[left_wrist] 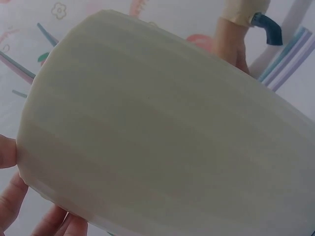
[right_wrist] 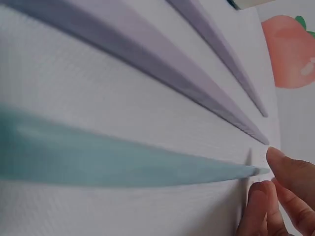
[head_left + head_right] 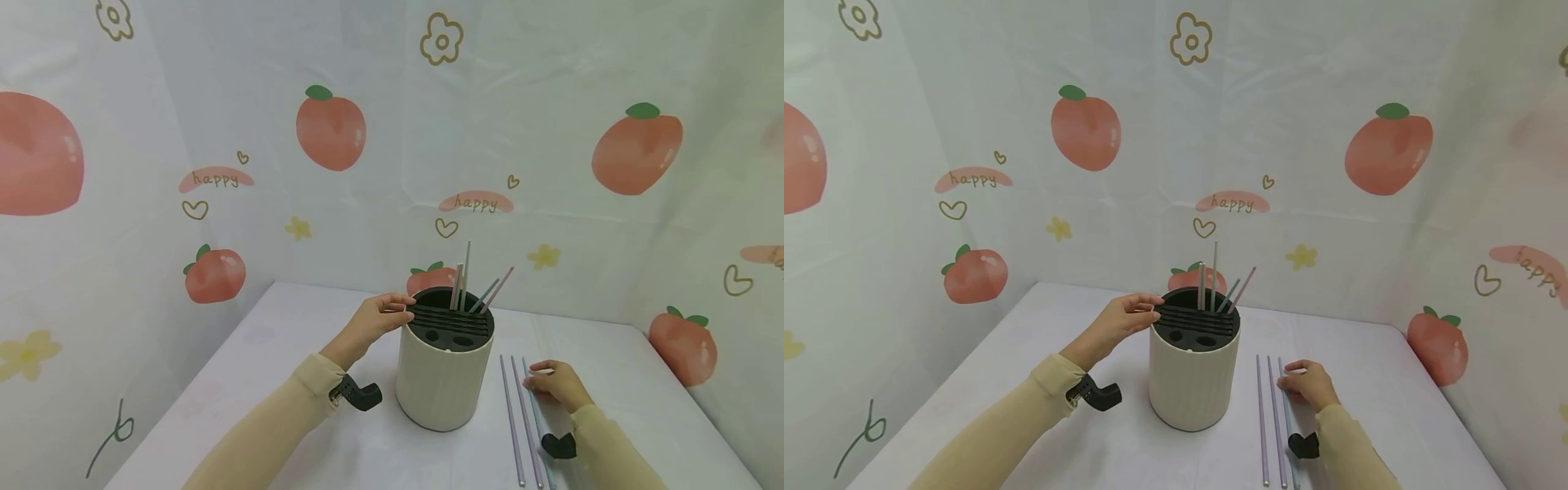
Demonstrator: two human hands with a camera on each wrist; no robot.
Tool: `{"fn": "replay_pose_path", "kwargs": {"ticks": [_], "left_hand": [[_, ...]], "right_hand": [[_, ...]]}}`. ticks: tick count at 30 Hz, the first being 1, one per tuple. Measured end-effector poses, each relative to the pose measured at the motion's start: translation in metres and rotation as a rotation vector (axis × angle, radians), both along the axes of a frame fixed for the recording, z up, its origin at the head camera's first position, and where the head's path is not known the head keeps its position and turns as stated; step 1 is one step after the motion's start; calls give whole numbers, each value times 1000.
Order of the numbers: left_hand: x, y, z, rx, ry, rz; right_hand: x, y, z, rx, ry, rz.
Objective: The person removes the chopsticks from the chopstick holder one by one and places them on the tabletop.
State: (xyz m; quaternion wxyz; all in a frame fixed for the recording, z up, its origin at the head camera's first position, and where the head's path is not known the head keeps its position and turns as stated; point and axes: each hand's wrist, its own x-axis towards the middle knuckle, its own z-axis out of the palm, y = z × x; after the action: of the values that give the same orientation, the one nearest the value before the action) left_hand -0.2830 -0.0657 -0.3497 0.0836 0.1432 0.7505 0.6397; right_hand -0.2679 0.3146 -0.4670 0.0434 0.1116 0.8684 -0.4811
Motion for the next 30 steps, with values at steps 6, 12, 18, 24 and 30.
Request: {"fn": "replay_pose_path", "kwargs": {"ticks": [6, 12, 18, 24, 30], "left_hand": [[-2, -1, -2, -5, 11, -1], [-2, 0, -2, 6, 4, 5], [-2, 0, -2, 13, -1, 2], [-4, 0, -3, 11, 4, -1], [-3, 0, -3, 8, -3, 7]], "right_hand": [[0, -1, 27, -159, 70, 64], [-1, -13, 77, -354, 268, 168], [5, -41, 119, -571, 481, 269], [10, -72, 136, -657, 635, 296], [9, -92, 133, -601, 708, 277]]}}
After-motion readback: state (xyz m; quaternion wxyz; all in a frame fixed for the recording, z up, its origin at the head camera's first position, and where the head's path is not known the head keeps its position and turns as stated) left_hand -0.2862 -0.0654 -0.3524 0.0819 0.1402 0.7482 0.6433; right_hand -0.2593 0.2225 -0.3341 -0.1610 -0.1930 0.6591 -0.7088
